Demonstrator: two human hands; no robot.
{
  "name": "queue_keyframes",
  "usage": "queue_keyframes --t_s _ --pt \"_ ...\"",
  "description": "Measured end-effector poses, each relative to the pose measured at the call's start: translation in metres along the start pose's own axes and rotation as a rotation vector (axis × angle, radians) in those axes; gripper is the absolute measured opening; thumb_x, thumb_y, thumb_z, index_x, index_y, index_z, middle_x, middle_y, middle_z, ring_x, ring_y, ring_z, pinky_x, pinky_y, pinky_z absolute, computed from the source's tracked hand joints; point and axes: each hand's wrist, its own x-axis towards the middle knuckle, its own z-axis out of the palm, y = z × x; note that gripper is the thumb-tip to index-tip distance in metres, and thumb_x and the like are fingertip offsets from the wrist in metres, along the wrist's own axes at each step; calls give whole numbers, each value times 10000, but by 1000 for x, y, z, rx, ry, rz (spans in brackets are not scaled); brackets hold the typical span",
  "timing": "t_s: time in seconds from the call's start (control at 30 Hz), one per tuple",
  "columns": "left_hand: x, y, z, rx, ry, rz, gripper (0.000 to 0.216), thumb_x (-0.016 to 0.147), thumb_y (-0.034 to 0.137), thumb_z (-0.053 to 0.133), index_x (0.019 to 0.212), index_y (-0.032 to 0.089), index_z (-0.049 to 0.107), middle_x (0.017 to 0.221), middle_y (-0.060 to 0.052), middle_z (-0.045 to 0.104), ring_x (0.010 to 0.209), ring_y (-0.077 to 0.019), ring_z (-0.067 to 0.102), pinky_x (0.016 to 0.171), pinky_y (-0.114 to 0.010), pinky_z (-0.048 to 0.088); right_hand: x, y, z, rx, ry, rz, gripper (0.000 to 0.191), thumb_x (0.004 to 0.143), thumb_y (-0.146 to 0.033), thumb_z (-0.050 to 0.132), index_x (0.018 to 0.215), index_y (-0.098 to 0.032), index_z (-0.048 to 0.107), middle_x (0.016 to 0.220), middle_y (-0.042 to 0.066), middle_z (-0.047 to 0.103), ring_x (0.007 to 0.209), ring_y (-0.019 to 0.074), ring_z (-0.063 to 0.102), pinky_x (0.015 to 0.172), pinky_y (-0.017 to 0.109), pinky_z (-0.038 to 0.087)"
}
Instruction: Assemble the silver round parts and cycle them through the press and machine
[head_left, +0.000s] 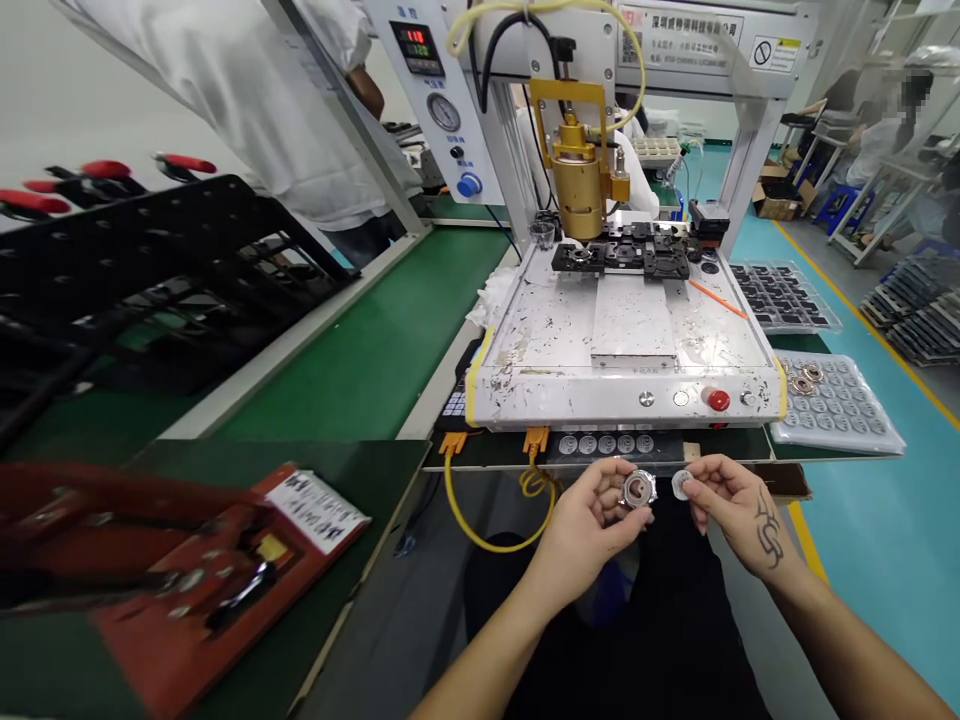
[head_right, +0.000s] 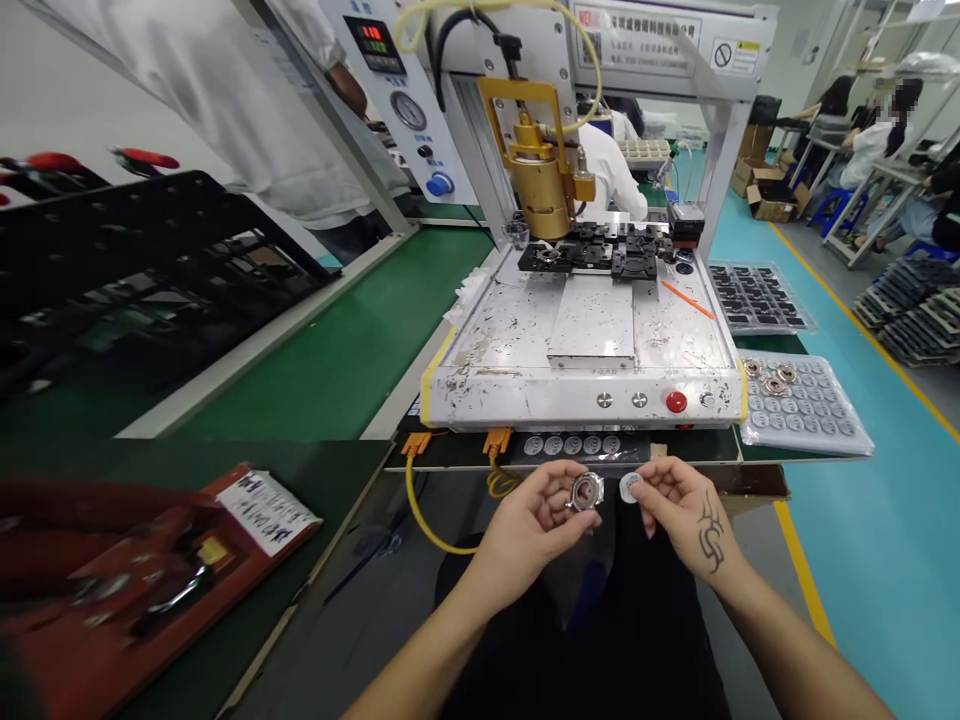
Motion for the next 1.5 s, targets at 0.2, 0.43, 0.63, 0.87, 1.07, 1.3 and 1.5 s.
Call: queue_keyframes --t_s 0.2,0.43,0.63,0.87,1.07,1.3,1.5 --pt "-25 18 -5 -379 29 -188 594 702 243 1016 1165 192 648 1093 -77 815 1054 -274 815 973 -379 644 -2 5 13 159 -186 88 306 933 -472 850 948 -209 696 609 -38 641 524 126 582 547 258 495" --pt "-41 23 -6 -474 53 -166 525 881 437 893 1292 152 734 1193 -141 824 1169 -324 776 1066 -502 630 -13 -11 19 212 -257 176 362 931 -509 842 866 -205 657 590 -37 603 507 126 569 539 264 500" --pt "-49 21 -6 -504 48 -142 508 896 473 877 1292 175 765 1203 -130 826 1208 -347 767 1086 -519 630 -20 -17 22 218 -301 235 407 927 -555 824 851 -220 606 619 -36 585 491 124 513 489 268 460" --pt "-57 21 -7 -504 52 -127 500 915 474 862 1312 184 766 1203 -122 831 1181 -318 779 1061 -471 654 -23 -11 17 93 -333 191 376 1008 -533 742 883 -216 584 632 -54 503 526 93 361 509 257 226" --pt "-60 25 -5 -495 51 -122 498 919 468 859 1317 185 761 1193 -118 834 1186 -335 778 1057 -491 658 -22 -16 23 10 -321 105 345 1020 -514 724 874 -224 609 726 -35 486 609 123 375 563 278 295" --pt "-61 26 -1 -473 66 -98 514 907 474 865 1311 172 763 1198 -119 829 1154 -317 785 1036 -465 667 -26 -35 41 -230 -290 -116 306 1037 -491 669 872 -239 621 1150 69 624 1015 237 596 867 325 503" --pt "-64 27 3 -491 77 -73 478 930 451 849 1310 171 770 1214 -123 826 1160 -302 782 1050 -438 657 -30 -35 48 -272 -300 -139 279 1055 -450 657 878 -237 619 1174 62 634 1046 227 601 920 322 504"
